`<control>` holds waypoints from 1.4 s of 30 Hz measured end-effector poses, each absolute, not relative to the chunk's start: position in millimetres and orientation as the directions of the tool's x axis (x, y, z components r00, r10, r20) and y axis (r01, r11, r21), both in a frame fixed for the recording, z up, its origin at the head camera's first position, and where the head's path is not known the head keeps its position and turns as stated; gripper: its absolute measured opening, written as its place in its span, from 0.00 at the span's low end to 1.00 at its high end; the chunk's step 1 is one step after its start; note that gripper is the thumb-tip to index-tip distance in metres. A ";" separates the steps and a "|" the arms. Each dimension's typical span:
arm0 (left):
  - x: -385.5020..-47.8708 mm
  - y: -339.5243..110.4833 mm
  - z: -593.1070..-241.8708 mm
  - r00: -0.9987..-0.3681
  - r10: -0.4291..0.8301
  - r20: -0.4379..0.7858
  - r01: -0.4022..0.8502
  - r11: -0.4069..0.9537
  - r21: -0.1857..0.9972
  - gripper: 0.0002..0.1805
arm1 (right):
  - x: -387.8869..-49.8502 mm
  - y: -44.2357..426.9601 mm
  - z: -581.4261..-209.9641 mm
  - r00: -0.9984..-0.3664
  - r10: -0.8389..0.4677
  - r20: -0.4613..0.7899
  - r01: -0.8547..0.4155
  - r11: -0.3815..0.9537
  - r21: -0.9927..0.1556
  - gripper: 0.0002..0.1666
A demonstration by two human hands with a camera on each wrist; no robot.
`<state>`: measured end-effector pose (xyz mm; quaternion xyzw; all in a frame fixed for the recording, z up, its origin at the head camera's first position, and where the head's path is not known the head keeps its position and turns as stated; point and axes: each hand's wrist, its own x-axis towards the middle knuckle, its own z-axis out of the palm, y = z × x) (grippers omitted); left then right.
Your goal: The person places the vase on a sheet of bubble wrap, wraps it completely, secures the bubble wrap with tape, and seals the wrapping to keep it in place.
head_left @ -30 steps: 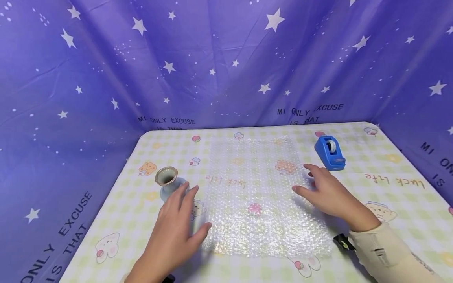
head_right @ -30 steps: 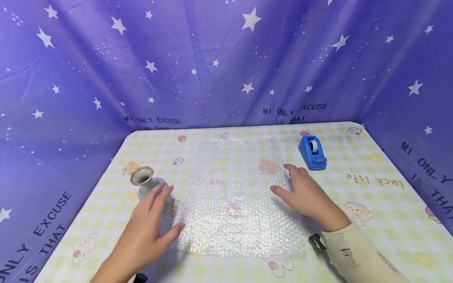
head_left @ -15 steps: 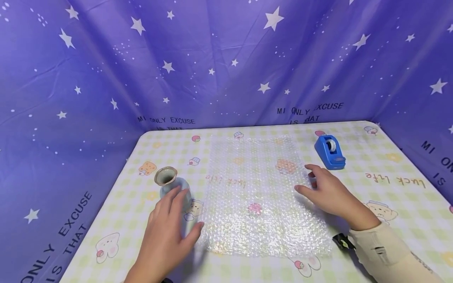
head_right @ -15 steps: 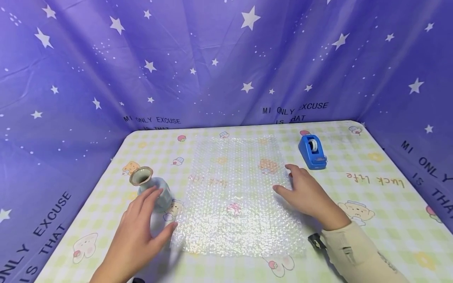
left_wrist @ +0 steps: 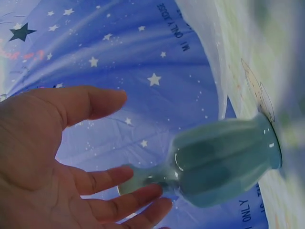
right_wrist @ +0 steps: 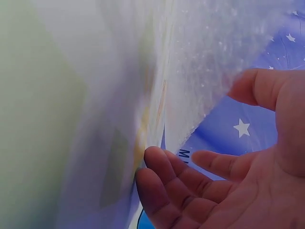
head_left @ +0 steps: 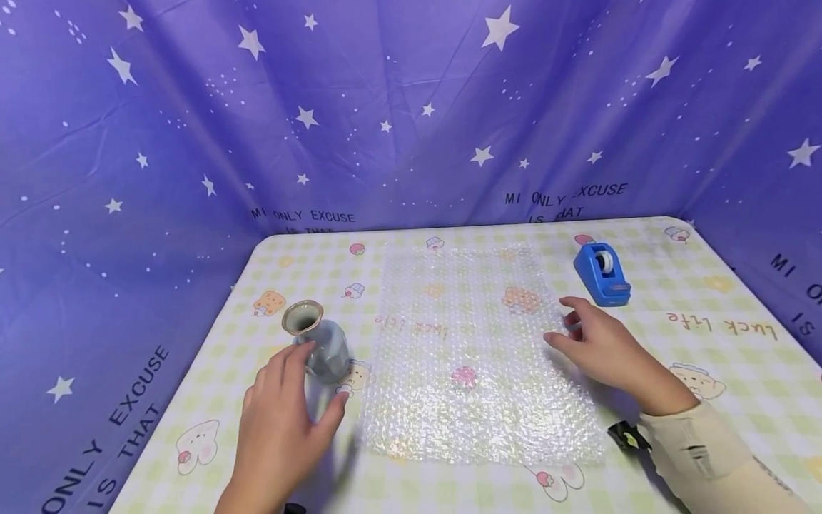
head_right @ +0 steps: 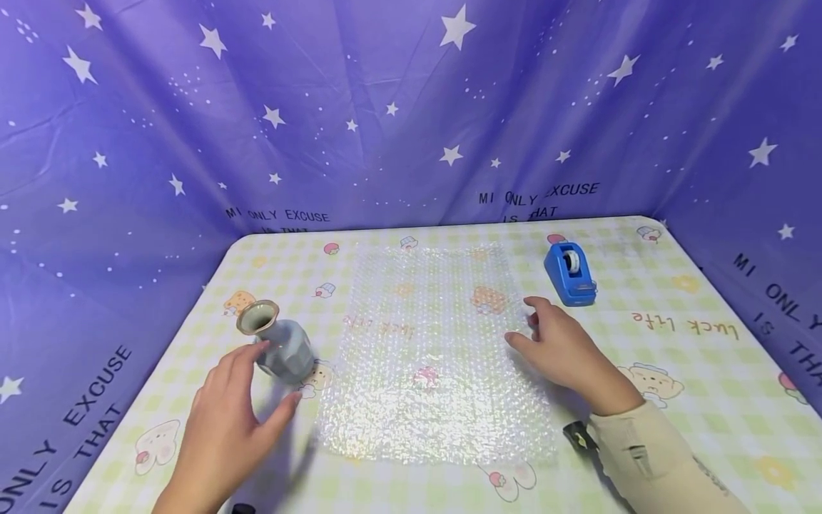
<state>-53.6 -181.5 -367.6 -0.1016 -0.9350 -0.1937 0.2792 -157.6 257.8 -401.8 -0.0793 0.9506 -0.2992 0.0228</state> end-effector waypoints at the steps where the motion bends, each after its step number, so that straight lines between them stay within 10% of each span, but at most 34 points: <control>1: -53.9 -182.3 -367.6 -0.820 0.075 0.568 0.290 0.909 0.300 0.41 | -157.8 258.4 -401.9 -0.987 -0.163 0.000 -0.133 0.807 -0.575 0.48; 42: -111.6 -202.2 -372.7 -0.974 -0.036 0.223 0.075 0.878 0.473 0.44 | -163.4 264.7 -410.4 -0.984 -0.169 -0.054 -0.112 0.830 -0.547 0.33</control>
